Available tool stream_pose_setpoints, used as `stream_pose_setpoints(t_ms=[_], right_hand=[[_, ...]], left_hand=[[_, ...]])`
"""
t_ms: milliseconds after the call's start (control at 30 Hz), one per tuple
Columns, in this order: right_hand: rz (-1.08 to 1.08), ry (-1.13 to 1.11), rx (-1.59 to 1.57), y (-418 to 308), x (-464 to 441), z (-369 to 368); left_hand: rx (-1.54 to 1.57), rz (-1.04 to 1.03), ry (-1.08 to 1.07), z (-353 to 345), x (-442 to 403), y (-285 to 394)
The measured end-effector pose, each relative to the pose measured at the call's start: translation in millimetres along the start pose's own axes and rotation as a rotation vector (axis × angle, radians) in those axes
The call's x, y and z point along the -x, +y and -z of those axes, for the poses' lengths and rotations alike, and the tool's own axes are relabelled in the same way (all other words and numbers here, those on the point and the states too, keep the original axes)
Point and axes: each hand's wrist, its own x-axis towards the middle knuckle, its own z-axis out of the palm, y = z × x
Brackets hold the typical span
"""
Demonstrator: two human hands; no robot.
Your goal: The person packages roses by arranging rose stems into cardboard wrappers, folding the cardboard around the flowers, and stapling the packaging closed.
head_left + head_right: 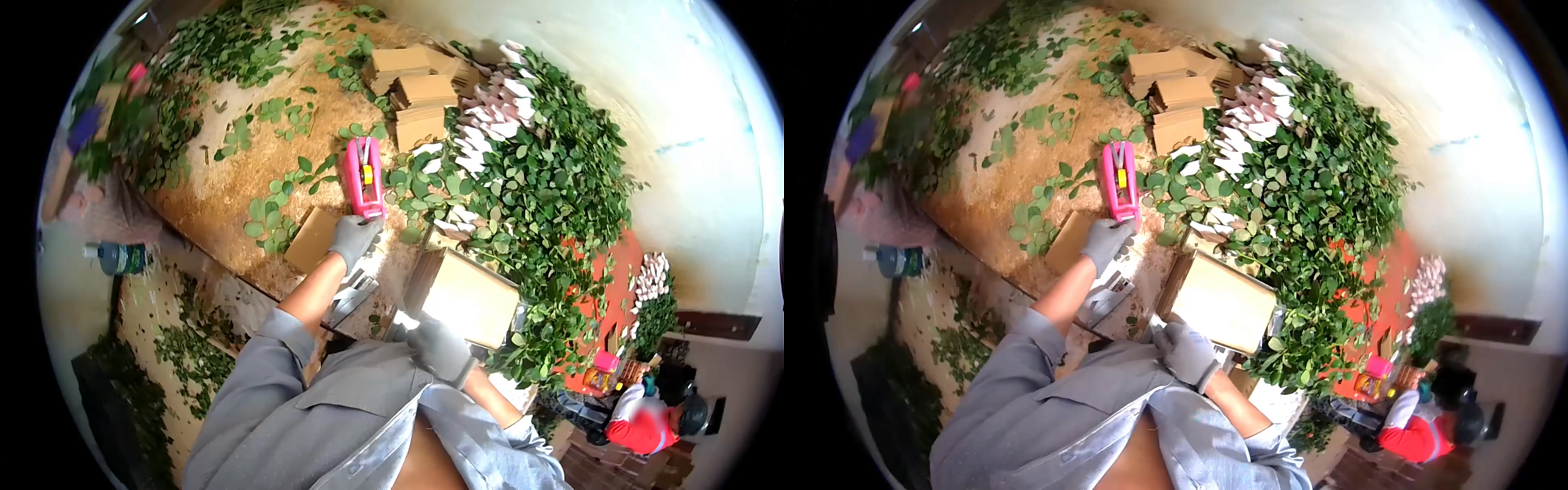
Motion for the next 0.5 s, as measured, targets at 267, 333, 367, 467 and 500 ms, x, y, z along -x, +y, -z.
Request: stream_pose_setpoints(t_ms=[267,333,367,467,500], right_hand=[[0.025,0.202,-0.165,-18.8,11.5,10.0],[0.224,0.349,-0.078,6.1,26.3,0.5],[0.217,0.372,-0.277,-6.7,42.0,24.1],[0.246,0.58,-0.645,2.6,85.7,67.9],[0.252,0.683,-0.679,15.9,102.7,83.0]], left_hand=[[-0.717,-0.479,0.089,21.3,-17.3,-16.3],[-0.319,-0.259,-0.06,3.6,1.8,17.9],[-0.307,-0.297,-0.103,-8.0,15.6,41.5],[-0.351,-0.372,-0.301,-81.5,24.9,82.5],[-0.468,-0.427,-0.377,-106.3,32.3,95.8]])
